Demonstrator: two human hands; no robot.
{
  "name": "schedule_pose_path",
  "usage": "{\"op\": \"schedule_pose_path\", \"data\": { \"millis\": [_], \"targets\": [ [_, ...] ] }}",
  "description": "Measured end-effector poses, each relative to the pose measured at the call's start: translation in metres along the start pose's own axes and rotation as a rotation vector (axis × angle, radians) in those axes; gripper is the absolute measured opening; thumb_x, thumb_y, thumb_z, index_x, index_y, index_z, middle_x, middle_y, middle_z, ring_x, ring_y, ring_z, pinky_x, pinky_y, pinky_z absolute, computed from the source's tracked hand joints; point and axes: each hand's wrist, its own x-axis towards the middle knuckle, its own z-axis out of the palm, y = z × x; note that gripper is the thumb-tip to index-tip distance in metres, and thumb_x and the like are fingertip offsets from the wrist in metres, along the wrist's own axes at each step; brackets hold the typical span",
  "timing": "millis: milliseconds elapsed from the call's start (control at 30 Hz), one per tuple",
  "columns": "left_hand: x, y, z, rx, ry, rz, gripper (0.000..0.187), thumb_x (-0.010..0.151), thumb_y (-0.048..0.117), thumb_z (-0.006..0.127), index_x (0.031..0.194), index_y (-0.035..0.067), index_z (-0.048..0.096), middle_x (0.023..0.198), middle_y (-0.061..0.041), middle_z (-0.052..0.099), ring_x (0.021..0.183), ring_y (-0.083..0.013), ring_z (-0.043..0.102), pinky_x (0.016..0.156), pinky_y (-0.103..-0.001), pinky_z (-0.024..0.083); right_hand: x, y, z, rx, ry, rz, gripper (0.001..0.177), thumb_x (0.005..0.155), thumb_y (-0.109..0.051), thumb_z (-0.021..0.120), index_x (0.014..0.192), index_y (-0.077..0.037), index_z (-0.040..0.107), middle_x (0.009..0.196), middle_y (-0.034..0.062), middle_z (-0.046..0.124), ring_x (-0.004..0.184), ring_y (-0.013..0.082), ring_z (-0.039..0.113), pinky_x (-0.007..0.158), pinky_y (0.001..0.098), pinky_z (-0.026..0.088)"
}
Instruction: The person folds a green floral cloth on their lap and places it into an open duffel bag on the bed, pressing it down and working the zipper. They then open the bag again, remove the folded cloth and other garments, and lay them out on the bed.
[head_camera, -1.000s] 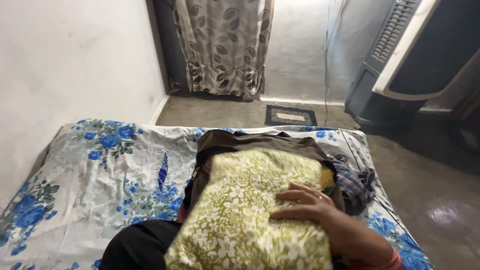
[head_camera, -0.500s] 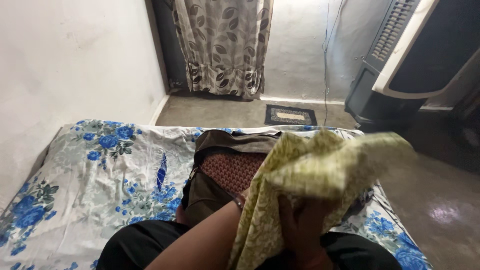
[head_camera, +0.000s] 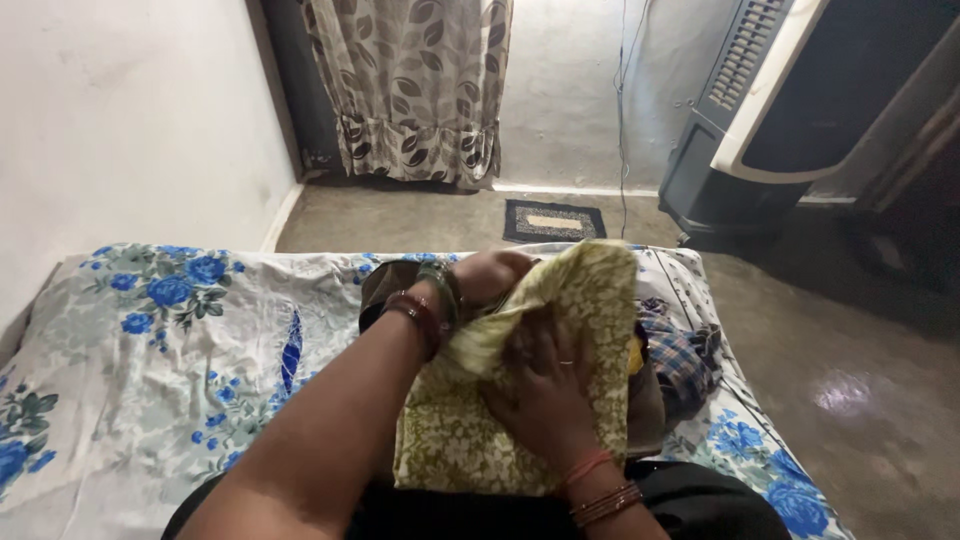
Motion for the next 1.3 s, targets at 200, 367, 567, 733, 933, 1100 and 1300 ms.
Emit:
{"op": "schedule_pose_path", "data": {
  "millis": [200,367,567,733,933,1100,1300],
  "targets": [
    [-0.061,-0.037,-0.006,0.665,0.373,0.334,0.030,0.087,0.009,0.065,0.110,0.019,0.080,0.107,-0.008,0.080,0.098,-0.0279,0.073,0.090,-0.037,0.059,-0.001,-0.003,-0.003,0.039,-0.020,-0.031,0.058,0.087,-0.049,0.071,0.137,-0.020,0.061,0.154,0.0218,0.042,0.149,0.0376,0.029,0.121,0.0614,0.005],
    [-0.117,-0.032,-0.026,0.590,0.359,0.349,0.029,0.087,0.013,0.072,0.116,0.012,0.076,0.119,-0.012,0.070,0.111,-0.0316,0.064,0.097,-0.042,0.050,0.000,0.003,0.000,0.150,0.073,-0.029,0.077,0.089,-0.052,0.071,0.150,-0.011,0.048,0.157,0.0198,0.041,0.149,0.0380,0.032,0.125,0.0564,0.012],
    [-0.128,-0.026,-0.043,0.803,0.404,0.176,0.034,0.079,0.007,0.066,0.110,0.013,0.077,0.118,-0.009,0.070,0.116,-0.0317,0.062,0.103,-0.042,0.047,0.024,0.048,0.017,-0.252,0.101,0.209,0.084,0.097,-0.059,0.060,0.164,-0.014,0.035,0.170,0.0271,0.025,0.161,0.0449,0.018,0.125,0.0684,0.007],
    [-0.117,-0.029,-0.039,0.726,0.549,0.090,0.030,0.089,0.010,0.056,0.110,0.016,0.077,0.114,-0.011,0.071,0.110,-0.0313,0.066,0.097,-0.041,0.052,0.063,0.081,0.025,0.214,-0.123,0.817,0.108,0.081,-0.070,0.064,0.162,-0.010,0.024,0.152,0.0252,0.044,0.137,0.0398,0.049,0.109,0.0570,0.038],
    [-0.096,-0.027,-0.045,0.267,0.575,0.081,0.025,0.088,0.022,0.061,0.105,0.010,0.074,0.112,-0.015,0.071,0.102,-0.0331,0.067,0.086,-0.042,0.055,0.062,0.051,0.041,0.267,-0.081,0.486,0.077,0.086,-0.039,0.077,0.148,-0.008,0.046,0.138,0.0179,0.059,0.123,0.0287,0.063,0.102,0.0392,0.051],
    [-0.092,-0.028,-0.055,0.418,0.636,0.083,0.026,0.089,0.031,0.075,0.101,0.008,0.077,0.100,-0.013,0.072,0.098,-0.0279,0.067,0.087,-0.039,0.054,0.063,0.032,0.023,0.511,0.038,0.303,0.060,0.092,-0.012,0.075,0.144,-0.006,0.046,0.138,0.0156,0.053,0.125,0.0257,0.059,0.106,0.0381,0.052],
    [-0.118,-0.040,-0.059,-0.133,0.483,0.331,0.022,0.095,0.019,0.064,0.115,0.011,0.069,0.117,-0.010,0.068,0.111,-0.0258,0.066,0.101,-0.036,0.052,0.103,0.008,0.037,0.245,0.049,0.263,0.064,0.099,-0.021,0.078,0.150,-0.012,0.040,0.142,0.0166,0.045,0.126,0.0295,0.049,0.109,0.0441,0.047]
  ]
}}
